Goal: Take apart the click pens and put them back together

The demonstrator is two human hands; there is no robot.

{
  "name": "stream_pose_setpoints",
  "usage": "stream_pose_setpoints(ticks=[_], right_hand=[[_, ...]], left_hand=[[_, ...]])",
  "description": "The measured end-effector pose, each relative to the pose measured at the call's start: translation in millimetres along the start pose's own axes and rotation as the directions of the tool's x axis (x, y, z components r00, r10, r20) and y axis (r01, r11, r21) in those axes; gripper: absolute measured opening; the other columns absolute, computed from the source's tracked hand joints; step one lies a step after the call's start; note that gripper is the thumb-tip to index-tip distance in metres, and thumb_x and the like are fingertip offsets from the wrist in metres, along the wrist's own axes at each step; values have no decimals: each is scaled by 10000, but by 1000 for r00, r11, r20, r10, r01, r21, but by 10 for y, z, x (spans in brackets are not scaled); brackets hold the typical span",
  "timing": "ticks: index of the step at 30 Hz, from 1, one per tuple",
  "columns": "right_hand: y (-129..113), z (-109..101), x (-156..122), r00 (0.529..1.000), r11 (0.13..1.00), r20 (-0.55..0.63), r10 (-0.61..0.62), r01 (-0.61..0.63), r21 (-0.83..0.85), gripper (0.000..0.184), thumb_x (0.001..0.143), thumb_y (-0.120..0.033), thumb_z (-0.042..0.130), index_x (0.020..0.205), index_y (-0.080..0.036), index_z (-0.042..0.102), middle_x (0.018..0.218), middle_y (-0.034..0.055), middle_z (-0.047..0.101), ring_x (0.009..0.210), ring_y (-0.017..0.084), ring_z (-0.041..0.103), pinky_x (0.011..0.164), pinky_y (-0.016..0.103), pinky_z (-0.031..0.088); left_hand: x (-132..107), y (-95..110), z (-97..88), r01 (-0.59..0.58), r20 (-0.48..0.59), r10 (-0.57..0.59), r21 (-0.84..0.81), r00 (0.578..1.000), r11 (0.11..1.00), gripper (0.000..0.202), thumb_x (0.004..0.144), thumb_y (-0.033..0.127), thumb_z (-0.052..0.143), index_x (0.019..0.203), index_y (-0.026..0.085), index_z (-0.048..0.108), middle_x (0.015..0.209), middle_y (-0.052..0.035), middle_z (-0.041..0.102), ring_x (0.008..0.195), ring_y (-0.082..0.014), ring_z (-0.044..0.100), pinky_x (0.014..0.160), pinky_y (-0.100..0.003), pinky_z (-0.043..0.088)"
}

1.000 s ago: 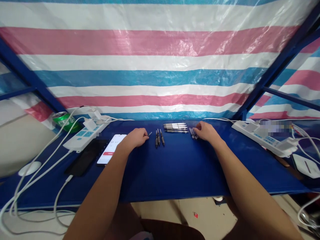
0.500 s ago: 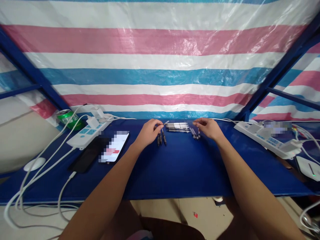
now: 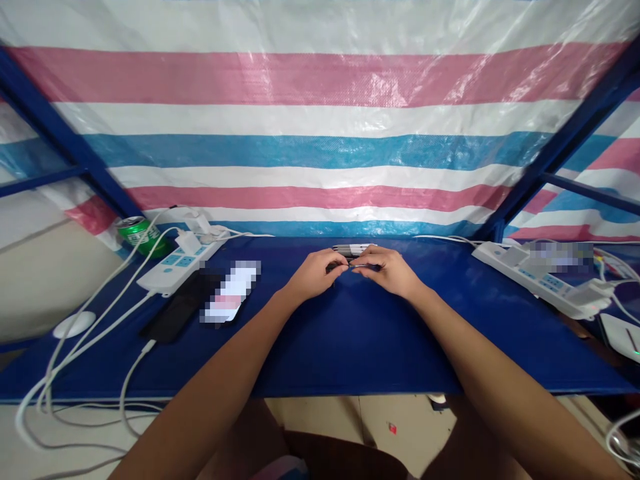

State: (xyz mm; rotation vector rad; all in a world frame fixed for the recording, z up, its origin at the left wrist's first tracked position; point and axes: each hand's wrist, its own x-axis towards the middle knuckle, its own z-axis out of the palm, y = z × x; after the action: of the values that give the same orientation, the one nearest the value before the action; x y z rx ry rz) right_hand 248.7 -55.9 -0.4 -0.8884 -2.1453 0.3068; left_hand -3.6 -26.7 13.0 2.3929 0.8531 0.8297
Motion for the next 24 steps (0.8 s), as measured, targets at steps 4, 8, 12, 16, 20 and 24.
stream_pose_setpoints(ticks=[4, 8, 12, 16, 20, 24], right_hand=[[-36, 17, 5, 1000, 996, -1, -6, 6, -85, 284, 1009, -227, 654, 1255, -302, 773, 1137, 82, 725, 1015, 240, 721, 932, 413, 590], [-65, -6, 8, 1000, 995, -19, -4, 2, -98, 350, 999, -166, 619, 1308, -285, 733, 1173, 88, 723, 1056, 244, 722, 948, 412, 596], [-96, 3, 0, 1000, 998, -28, 11, -13, -66, 393, 1002, -198, 640, 1380, -301, 678, 1200, 69, 760, 1044, 241, 737, 939, 407, 605], [-130, 31, -5, 996, 997, -65, 60, -63, -44, 342, 1004, -271, 662, 1340, -323, 704, 1251, 66, 765, 1065, 254, 746, 938, 414, 615], [-181, 45, 10, 996, 997, -38, 79, -79, -9, 336, 980, -258, 685, 1307, -323, 729, 1237, 61, 779, 1089, 270, 744, 969, 435, 604], [-210, 54, 13, 986, 981, -3, 169, -168, 97, 283, 993, -325, 668, 1265, -305, 744, 1155, 54, 801, 945, 246, 765, 858, 386, 620]], left_hand=[[-8, -22, 49, -30, -56, 27, -49, 998, 998, 264, 935, 234, 632, 1184, 216, 720, 1164, -81, 738, 1009, -212, 724, 905, -356, 597], [-4, -48, 54, 53, -55, -69, -254, 996, 966, 525, 948, 262, 665, 1461, 235, 554, 1191, -84, 757, 1033, -216, 749, 901, -364, 623], [6, -86, 69, 194, 39, -197, -450, 980, 872, 612, 955, 371, 720, 1509, 230, 499, 1110, -97, 793, 913, -238, 788, 737, -346, 642], [23, -104, 88, 250, 53, -276, -609, 960, 753, 685, 924, 419, 783, 1507, 199, 498, 1191, -155, 773, 875, -248, 809, 809, -404, 662], [32, -68, 76, 298, 91, -323, -670, 942, 680, 716, 925, 423, 790, 1525, 189, 477, 1241, -184, 751, 816, -239, 807, 792, -415, 674], [31, -28, 32, 265, 72, -287, -641, 955, 720, 742, 900, 425, 812, 1526, 193, 489, 1307, -196, 723, 846, -231, 796, 780, -399, 664]])
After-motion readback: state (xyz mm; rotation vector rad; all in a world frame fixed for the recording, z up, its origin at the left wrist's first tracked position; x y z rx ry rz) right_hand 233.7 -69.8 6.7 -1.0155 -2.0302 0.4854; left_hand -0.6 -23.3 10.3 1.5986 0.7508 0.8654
